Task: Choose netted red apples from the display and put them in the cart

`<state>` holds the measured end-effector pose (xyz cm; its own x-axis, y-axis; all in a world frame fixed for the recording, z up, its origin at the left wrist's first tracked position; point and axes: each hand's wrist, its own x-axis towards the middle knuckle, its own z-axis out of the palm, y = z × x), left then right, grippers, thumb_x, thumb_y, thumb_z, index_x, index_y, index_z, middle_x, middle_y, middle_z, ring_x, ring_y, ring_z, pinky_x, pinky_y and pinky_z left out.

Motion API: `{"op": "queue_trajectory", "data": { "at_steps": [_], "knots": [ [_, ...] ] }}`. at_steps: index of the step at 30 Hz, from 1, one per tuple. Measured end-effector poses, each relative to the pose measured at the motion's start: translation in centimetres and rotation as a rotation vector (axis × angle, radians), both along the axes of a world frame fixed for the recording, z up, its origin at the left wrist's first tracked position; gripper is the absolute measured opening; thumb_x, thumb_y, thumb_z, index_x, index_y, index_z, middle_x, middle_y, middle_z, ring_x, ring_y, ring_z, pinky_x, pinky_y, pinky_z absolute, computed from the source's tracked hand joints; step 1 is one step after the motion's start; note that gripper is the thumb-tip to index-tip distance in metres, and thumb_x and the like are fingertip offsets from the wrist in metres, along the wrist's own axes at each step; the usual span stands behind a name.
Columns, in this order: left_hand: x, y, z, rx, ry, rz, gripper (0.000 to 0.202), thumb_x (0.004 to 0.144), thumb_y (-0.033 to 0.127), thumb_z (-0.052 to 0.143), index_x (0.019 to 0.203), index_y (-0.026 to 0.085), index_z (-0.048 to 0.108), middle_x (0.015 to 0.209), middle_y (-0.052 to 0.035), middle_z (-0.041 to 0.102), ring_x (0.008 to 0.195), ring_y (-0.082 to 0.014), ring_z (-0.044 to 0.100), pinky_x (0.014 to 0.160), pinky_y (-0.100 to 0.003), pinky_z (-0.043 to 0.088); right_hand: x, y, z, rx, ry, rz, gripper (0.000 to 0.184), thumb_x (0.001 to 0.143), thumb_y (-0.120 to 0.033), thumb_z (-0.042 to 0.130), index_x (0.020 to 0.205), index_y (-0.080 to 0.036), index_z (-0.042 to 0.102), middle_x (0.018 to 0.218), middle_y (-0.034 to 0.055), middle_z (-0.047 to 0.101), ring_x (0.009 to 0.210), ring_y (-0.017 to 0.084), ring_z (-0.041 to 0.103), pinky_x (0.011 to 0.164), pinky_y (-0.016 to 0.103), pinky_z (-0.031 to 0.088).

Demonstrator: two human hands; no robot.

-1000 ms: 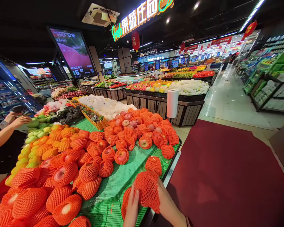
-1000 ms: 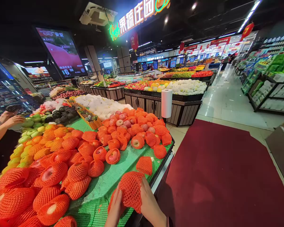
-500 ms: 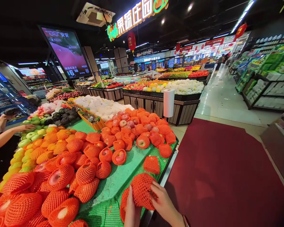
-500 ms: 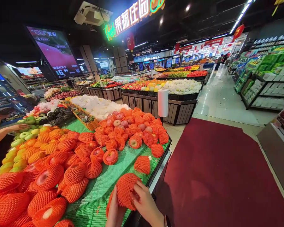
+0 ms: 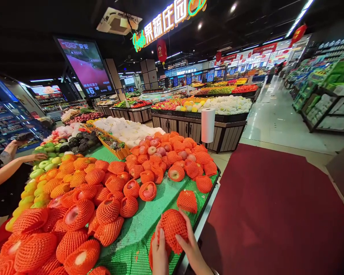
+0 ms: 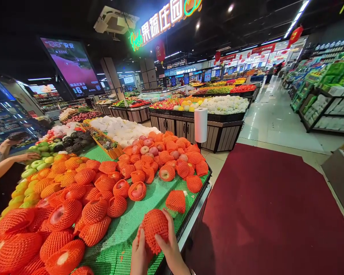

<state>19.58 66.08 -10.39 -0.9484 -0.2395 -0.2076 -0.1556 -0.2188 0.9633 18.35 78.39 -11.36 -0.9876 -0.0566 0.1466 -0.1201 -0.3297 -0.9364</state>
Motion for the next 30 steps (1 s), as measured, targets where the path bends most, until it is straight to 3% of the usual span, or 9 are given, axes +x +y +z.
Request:
{"op": "queue_trajectory", "data": {
  "at_steps": [5, 7, 11, 15, 17, 19, 22, 24, 30],
  "knots": [
    [-0.3, -0.3, 1.8, 0.075, 0.088, -0.011, 0.106, 0.069, 0.061, 0.077, 0.152, 0.019, 0.027, 0.154, -0.0177, 0.035, 0.140, -0.0322, 0.041, 0.115, -0.040, 0.037, -0.7, -0.7, -1.1, -0.289, -0.176, 0.082, 0.074, 0.083, -0.062, 0.064, 0.146, -0.027, 0.044, 0.151, 0.0106, 0.042, 0.138, 0.030, 0.044, 0.111, 0.046, 0.042],
    [-0.4, -0.9, 1.6, 0.144, 0.105, -0.046, 0.118, 0.064, 0.065, 0.078, 0.154, 0.020, 0.016, 0.152, -0.0196, 0.038, 0.131, -0.0328, 0.050, 0.110, -0.042, 0.043, -0.6, -1.0, -1.3, -0.229, -0.132, 0.072, 0.070, 0.083, -0.059, 0.067, 0.142, -0.026, 0.050, 0.150, 0.0101, 0.044, 0.139, 0.029, 0.043, 0.114, 0.045, 0.038],
    [-1.3, -2.8, 0.5, 0.083, 0.107, -0.114, 0.100, 0.063, 0.059, 0.079, 0.142, 0.015, 0.037, 0.137, -0.0197, 0.054, 0.123, -0.0335, 0.056, 0.109, -0.045, 0.043, -1.3, -1.5, -1.4, -0.011, 0.020, 0.187, 0.064, 0.088, -0.051, 0.065, 0.144, -0.025, 0.050, 0.150, 0.0103, 0.045, 0.140, 0.027, 0.042, 0.119, 0.044, 0.031],
    [-4.1, -6.0, 0.1, -0.370, 0.213, 0.170, 0.074, 0.075, 0.059, 0.065, 0.129, 0.011, 0.045, 0.131, -0.0202, 0.055, 0.123, -0.0345, 0.053, 0.111, -0.052, 0.037, -4.5, 0.0, -1.9, 0.445, 0.149, 0.184, 0.057, 0.099, -0.042, 0.047, 0.152, -0.029, 0.036, 0.158, 0.0063, 0.030, 0.146, 0.023, 0.031, 0.120, 0.043, 0.030],
    [-5.5, -8.1, -0.2, -0.598, 0.291, 0.309, 0.082, 0.070, 0.057, 0.070, 0.130, 0.009, 0.042, 0.134, -0.0214, 0.048, 0.130, -0.0364, 0.045, 0.116, -0.053, 0.030, -6.7, 1.5, -2.6, 0.835, 0.164, 0.037, 0.052, 0.097, -0.031, 0.048, 0.149, -0.027, 0.044, 0.160, 0.0069, 0.026, 0.148, 0.025, 0.024, 0.120, 0.046, 0.028],
    [-6.4, -10.2, -0.7, -0.812, 0.328, 0.315, 0.084, 0.070, 0.055, 0.071, 0.133, 0.008, 0.043, 0.135, -0.0212, 0.043, 0.132, -0.0371, 0.040, 0.115, -0.053, 0.030, -8.8, 3.3, -3.6, 1.027, 0.127, -0.068, 0.051, 0.090, -0.017, 0.053, 0.141, -0.021, 0.055, 0.160, 0.0117, 0.025, 0.150, 0.032, 0.015, 0.121, 0.053, 0.022],
    [-6.8, -12.4, -1.8, -1.207, 0.362, 0.201, 0.065, 0.082, 0.051, 0.060, 0.134, 0.013, 0.051, 0.133, -0.0183, 0.043, 0.127, -0.0351, 0.045, 0.108, -0.051, 0.040, -10.7, 5.4, -5.1, 1.109, 0.089, -0.120, 0.061, 0.076, -0.003, 0.059, 0.136, -0.017, 0.059, 0.157, 0.0150, 0.030, 0.150, 0.038, 0.010, 0.120, 0.059, 0.014],
    [-6.9, -13.0, -2.3, -1.369, 0.379, 0.140, 0.054, 0.086, 0.046, 0.057, 0.132, 0.016, 0.057, 0.131, -0.0171, 0.046, 0.124, -0.0343, 0.048, 0.106, -0.051, 0.042, -11.3, 6.0, -5.8, 1.146, 0.076, -0.121, 0.068, 0.070, -0.001, 0.063, 0.136, -0.020, 0.059, 0.153, 0.0145, 0.038, 0.147, 0.039, 0.020, 0.119, 0.059, 0.019],
    [-8.1, -13.2, -2.8, -1.395, 0.359, 0.109, 0.057, 0.083, 0.054, 0.056, 0.124, 0.017, 0.066, 0.122, -0.0180, 0.057, 0.116, -0.0355, 0.054, 0.103, -0.051, 0.044, -11.5, 5.9, -6.0, 1.132, 0.079, -0.199, 0.066, 0.070, 0.001, 0.055, 0.132, -0.021, 0.062, 0.130, 0.0135, 0.060, 0.125, 0.037, 0.053, 0.106, 0.053, 0.041]
  ]
}}
